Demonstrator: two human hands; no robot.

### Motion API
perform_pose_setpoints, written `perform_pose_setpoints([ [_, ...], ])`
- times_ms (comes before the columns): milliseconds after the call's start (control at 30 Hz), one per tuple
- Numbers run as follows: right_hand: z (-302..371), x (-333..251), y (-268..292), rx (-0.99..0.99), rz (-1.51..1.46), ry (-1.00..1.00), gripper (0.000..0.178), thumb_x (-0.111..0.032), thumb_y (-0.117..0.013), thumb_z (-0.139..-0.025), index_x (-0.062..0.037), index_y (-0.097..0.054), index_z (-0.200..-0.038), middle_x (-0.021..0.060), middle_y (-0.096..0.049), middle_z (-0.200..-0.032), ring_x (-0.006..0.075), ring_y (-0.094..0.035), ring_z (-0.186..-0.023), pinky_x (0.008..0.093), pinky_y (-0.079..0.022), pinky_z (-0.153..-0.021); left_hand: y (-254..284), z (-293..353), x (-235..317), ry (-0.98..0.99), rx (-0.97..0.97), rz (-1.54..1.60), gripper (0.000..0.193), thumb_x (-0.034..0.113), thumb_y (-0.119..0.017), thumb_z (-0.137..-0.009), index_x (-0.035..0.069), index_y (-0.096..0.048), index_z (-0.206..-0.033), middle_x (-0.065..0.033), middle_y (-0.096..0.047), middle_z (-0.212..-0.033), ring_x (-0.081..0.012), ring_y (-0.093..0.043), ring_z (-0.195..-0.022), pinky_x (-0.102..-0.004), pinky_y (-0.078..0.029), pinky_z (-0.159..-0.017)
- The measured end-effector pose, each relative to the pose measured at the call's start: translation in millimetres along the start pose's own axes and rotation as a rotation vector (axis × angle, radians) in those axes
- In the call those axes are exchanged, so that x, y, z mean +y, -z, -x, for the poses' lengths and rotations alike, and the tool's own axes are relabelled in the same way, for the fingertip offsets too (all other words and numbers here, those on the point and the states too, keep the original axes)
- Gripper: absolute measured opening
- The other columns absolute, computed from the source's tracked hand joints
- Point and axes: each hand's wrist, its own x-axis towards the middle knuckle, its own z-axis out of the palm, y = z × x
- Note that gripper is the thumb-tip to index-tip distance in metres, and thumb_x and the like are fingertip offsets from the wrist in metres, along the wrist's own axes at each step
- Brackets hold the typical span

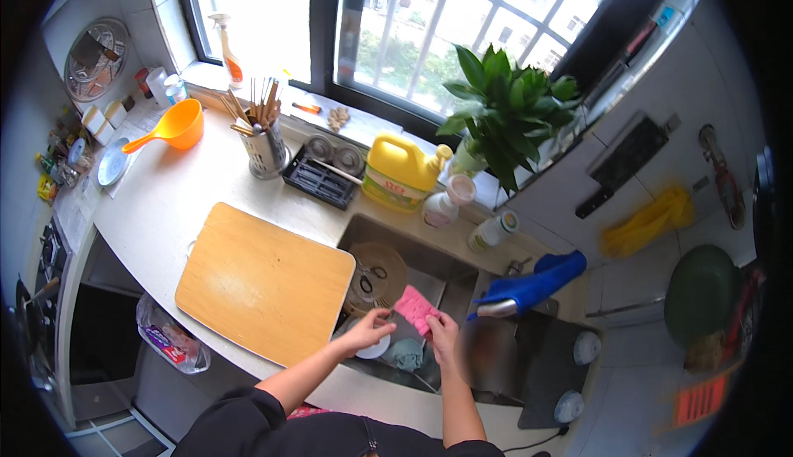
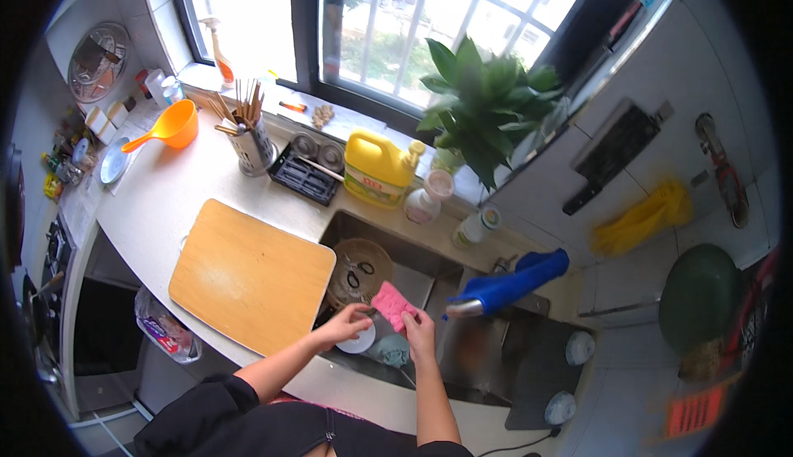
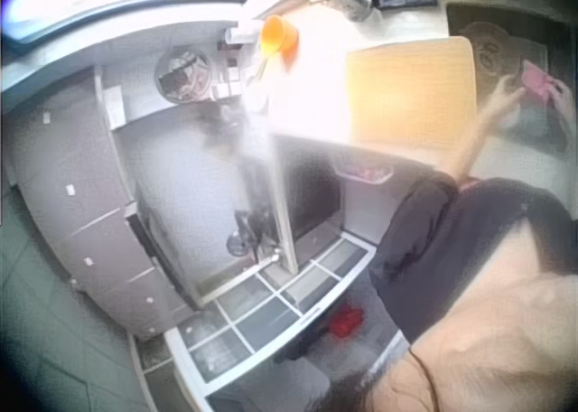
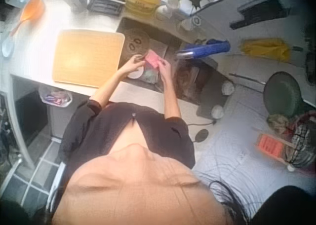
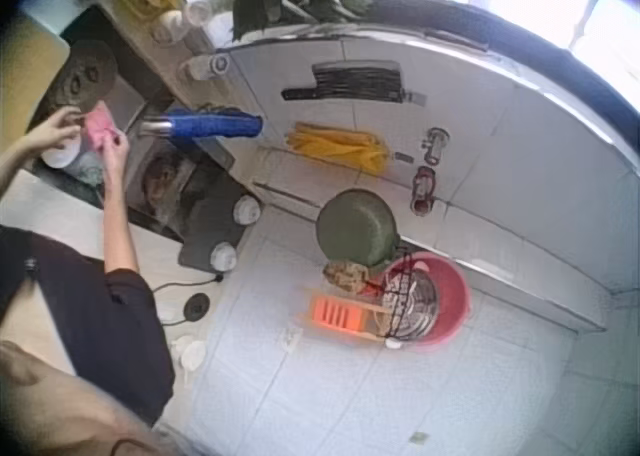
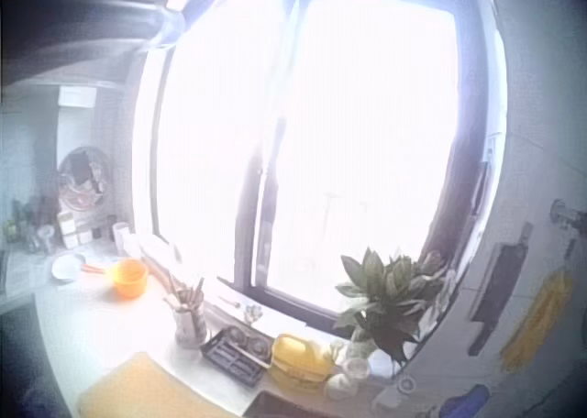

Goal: The person washes a white bowl, a pair of scissors, a knife, and a wooden cutting board in a kitchen sink using a blue cloth. They then wash a plastic strainer and a light blue cloth, wringing them out. Finally, the person wipes the countertop with the light blue cloth and washes a white plate, placing the items in a drying rack.

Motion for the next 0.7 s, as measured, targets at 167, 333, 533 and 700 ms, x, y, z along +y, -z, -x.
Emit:
perform_pose_setpoints([
  [167, -64, -68, -140, -0.131, -0.275, 0.208, 0.025, -0.011, -0.057, -0.084, 0.0014, -0.050, -0.105, 0.0078, -0.059, -0.090, 0.0123, -0.059, -0.069, 0.0217, -0.047, -0.055, 1, -11, -36, -0.004, -0.167, 0.057, 0.039, 0.023, -0.056, -0.085, 0.006, -0.045, -0.119, -0.0048, -0.056, -0.103, -0.0111, -0.054, -0.091, -0.0255, -0.044, -0.072],
  [333, -155, -82, -237, -0.057, 0.084, 0.298, 0.029, -0.023, -0.055, -0.086, 0.0006, -0.050, -0.101, 0.0062, -0.059, -0.073, 0.0136, -0.058, -0.053, 0.0221, -0.043, -0.044, 7, -18, -39, -0.091, -0.188, 0.142, 0.028, 0.018, -0.053, -0.088, 0.002, -0.050, -0.111, -0.0047, -0.059, -0.096, -0.0100, -0.056, -0.084, -0.0228, -0.043, -0.071],
  [533, -188, -74, -243, 0.038, 0.204, 0.231, 0.040, -0.034, -0.045, -0.090, 0.0053, -0.049, -0.099, 0.0113, -0.058, -0.073, 0.0175, -0.059, -0.047, 0.0266, -0.045, -0.041, 18, -15, -21, -0.198, -0.146, 0.164, 0.022, 0.013, -0.051, -0.088, 0.000, -0.052, -0.106, -0.0058, -0.059, -0.093, -0.0113, -0.056, -0.081, -0.0249, -0.044, -0.076],
  [700, -105, -50, -119, -0.101, 0.442, 0.240, 0.024, -0.020, -0.054, -0.082, 0.0024, -0.061, -0.077, 0.0139, -0.063, -0.066, 0.0238, -0.063, -0.058, 0.0313, -0.051, -0.054, 30, -18, -44, -0.223, 0.008, -0.023, 0.015, 0.008, -0.052, -0.085, 0.000, -0.054, -0.099, -0.0057, -0.059, -0.089, -0.0118, -0.057, -0.084, -0.0258, -0.046, -0.075],
])
